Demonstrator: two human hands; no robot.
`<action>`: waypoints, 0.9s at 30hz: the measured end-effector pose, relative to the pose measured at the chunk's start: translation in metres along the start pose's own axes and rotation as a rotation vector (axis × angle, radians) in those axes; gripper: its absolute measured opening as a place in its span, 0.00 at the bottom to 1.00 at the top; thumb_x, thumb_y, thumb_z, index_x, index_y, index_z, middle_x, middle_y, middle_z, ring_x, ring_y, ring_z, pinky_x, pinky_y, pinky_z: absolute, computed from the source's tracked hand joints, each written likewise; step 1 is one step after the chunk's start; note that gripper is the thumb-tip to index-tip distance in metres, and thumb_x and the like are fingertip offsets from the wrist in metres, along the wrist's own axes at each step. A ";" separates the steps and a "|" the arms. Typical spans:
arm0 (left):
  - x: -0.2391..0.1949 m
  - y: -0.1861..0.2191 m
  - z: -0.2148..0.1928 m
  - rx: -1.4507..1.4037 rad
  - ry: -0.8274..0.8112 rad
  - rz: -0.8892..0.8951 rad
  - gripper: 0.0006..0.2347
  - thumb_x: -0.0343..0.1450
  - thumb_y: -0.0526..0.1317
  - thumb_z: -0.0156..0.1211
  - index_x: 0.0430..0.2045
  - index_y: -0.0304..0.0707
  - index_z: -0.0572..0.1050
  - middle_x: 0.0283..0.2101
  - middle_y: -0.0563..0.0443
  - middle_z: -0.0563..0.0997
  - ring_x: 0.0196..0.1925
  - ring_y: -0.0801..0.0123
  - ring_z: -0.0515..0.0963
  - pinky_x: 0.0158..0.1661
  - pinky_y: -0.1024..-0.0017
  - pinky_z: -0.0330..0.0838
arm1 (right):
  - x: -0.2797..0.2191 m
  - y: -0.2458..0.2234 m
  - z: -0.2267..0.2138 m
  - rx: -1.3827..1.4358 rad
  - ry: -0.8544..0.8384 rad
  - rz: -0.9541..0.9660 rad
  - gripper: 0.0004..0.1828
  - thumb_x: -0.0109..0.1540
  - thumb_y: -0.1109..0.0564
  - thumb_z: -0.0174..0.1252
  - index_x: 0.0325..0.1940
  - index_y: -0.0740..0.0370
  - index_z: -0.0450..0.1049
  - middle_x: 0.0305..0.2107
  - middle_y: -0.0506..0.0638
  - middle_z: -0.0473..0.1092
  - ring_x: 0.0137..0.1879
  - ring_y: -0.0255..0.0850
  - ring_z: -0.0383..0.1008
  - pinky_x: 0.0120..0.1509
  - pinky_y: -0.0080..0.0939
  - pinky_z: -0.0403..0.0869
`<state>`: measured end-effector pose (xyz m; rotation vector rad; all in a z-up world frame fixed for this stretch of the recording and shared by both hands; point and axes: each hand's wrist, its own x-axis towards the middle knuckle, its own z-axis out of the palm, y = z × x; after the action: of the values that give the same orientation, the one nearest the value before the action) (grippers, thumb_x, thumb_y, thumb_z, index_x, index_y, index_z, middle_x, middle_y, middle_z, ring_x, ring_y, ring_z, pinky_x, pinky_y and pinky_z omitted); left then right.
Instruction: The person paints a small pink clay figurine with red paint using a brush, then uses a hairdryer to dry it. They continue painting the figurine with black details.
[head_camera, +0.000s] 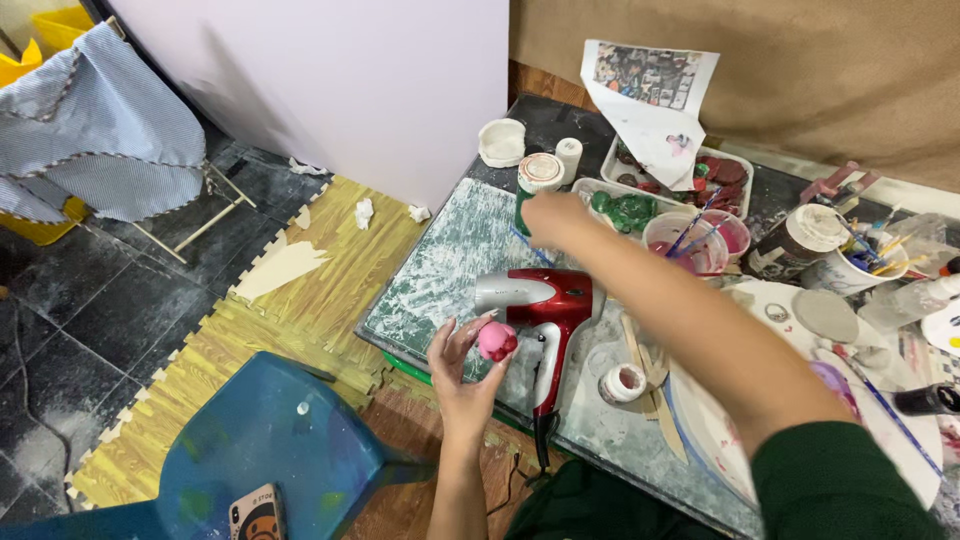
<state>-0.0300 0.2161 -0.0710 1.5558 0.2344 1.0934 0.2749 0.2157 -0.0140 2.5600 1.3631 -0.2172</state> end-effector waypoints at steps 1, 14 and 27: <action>-0.001 0.000 -0.001 0.000 -0.004 -0.011 0.38 0.63 0.24 0.73 0.65 0.40 0.54 0.58 0.33 0.78 0.62 0.54 0.79 0.63 0.59 0.72 | 0.009 -0.008 0.015 -0.045 0.022 0.032 0.12 0.56 0.57 0.64 0.43 0.58 0.83 0.41 0.56 0.80 0.45 0.52 0.82 0.45 0.55 0.79; -0.007 0.010 0.005 -0.044 -0.063 -0.063 0.38 0.63 0.23 0.72 0.66 0.40 0.55 0.59 0.33 0.77 0.63 0.53 0.78 0.63 0.58 0.72 | -0.008 -0.023 0.002 0.066 -0.028 -0.032 0.18 0.57 0.50 0.64 0.48 0.60 0.78 0.42 0.57 0.77 0.47 0.54 0.80 0.46 0.54 0.77; 0.002 0.032 0.064 -0.045 -0.206 0.098 0.38 0.63 0.25 0.74 0.66 0.36 0.56 0.58 0.35 0.79 0.61 0.56 0.80 0.62 0.62 0.73 | -0.242 0.164 -0.087 1.163 0.676 0.045 0.10 0.74 0.55 0.54 0.50 0.66 0.66 0.33 0.55 0.77 0.34 0.31 0.72 0.30 0.32 0.66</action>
<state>0.0056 0.1645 -0.0361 1.6397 -0.0065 0.9978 0.2787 -0.0424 0.1495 3.8833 1.7060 -0.1633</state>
